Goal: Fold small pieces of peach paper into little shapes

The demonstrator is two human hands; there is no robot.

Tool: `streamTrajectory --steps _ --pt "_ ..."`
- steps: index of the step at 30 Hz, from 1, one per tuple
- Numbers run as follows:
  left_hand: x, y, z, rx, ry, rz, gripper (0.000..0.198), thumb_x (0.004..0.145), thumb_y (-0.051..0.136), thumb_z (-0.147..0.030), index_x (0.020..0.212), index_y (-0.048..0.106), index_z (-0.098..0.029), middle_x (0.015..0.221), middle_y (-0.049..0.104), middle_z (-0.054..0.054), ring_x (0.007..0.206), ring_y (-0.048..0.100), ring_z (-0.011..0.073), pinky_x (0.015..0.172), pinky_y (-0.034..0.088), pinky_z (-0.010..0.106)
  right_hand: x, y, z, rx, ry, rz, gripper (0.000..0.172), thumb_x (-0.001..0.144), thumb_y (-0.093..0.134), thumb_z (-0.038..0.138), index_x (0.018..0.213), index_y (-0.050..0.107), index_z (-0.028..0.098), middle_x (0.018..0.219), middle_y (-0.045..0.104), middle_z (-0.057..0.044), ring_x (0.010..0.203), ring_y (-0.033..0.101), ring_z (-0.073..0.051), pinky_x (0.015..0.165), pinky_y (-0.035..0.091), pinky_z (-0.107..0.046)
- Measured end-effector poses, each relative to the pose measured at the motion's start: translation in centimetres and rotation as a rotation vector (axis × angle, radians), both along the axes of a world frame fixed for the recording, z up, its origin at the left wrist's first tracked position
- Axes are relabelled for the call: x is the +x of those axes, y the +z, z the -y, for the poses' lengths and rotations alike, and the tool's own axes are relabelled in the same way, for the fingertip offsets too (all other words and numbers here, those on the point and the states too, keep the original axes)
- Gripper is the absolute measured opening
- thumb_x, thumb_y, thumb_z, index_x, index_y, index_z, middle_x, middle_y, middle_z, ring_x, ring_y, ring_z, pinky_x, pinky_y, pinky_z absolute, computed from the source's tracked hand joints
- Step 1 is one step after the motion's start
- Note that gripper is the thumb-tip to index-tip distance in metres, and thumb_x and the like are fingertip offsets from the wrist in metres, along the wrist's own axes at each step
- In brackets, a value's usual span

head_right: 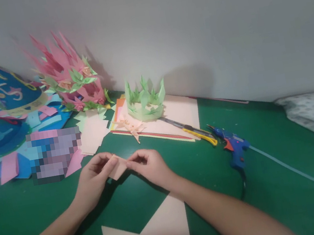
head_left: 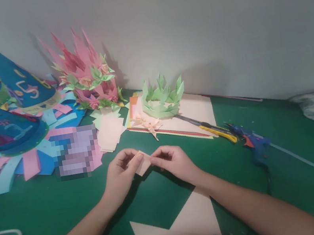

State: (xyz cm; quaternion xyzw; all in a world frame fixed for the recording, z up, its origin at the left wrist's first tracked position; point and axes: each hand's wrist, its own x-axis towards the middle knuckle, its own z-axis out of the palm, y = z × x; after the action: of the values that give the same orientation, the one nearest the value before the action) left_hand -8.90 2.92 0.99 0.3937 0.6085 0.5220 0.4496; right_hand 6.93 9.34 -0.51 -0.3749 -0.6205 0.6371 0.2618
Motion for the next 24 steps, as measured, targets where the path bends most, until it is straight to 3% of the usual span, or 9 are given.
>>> streamTrajectory --steps 5,9,24 --pt "-0.20 -0.41 0.12 -0.045 0.025 -0.069 0.025 0.072 0.064 -0.039 0.083 0.063 -0.017 0.082 0.066 0.004 0.074 0.059 0.0152 0.067 0.048 0.025 -0.04 0.14 0.09 -0.033 0.005 0.006 0.022 0.070 0.066 0.036 0.070 0.064 0.014 0.065 0.062 -0.001 0.053 0.049 -0.009 0.051 0.041 -0.022" --pt "-0.27 -0.52 0.16 -0.009 0.032 -0.117 0.024 0.071 0.064 -0.040 0.078 0.065 -0.017 0.081 0.068 0.005 0.074 0.062 0.0173 0.069 0.050 0.028 -0.06 0.36 0.17 -0.040 0.010 0.012 0.022 0.070 0.066 0.036 0.068 0.062 0.014 0.063 0.062 -0.001 0.052 0.050 -0.009 0.050 0.041 -0.022" --pt "-0.20 -0.35 0.15 -0.005 0.021 -0.054 0.018 0.070 0.065 -0.034 0.072 0.063 -0.017 0.072 0.064 0.001 0.069 0.058 0.0132 0.066 0.046 0.024 0.03 0.23 0.18 0.072 0.055 0.069 0.023 0.073 0.063 0.036 0.067 0.059 0.015 0.063 0.061 -0.001 0.053 0.049 -0.009 0.052 0.040 -0.022"
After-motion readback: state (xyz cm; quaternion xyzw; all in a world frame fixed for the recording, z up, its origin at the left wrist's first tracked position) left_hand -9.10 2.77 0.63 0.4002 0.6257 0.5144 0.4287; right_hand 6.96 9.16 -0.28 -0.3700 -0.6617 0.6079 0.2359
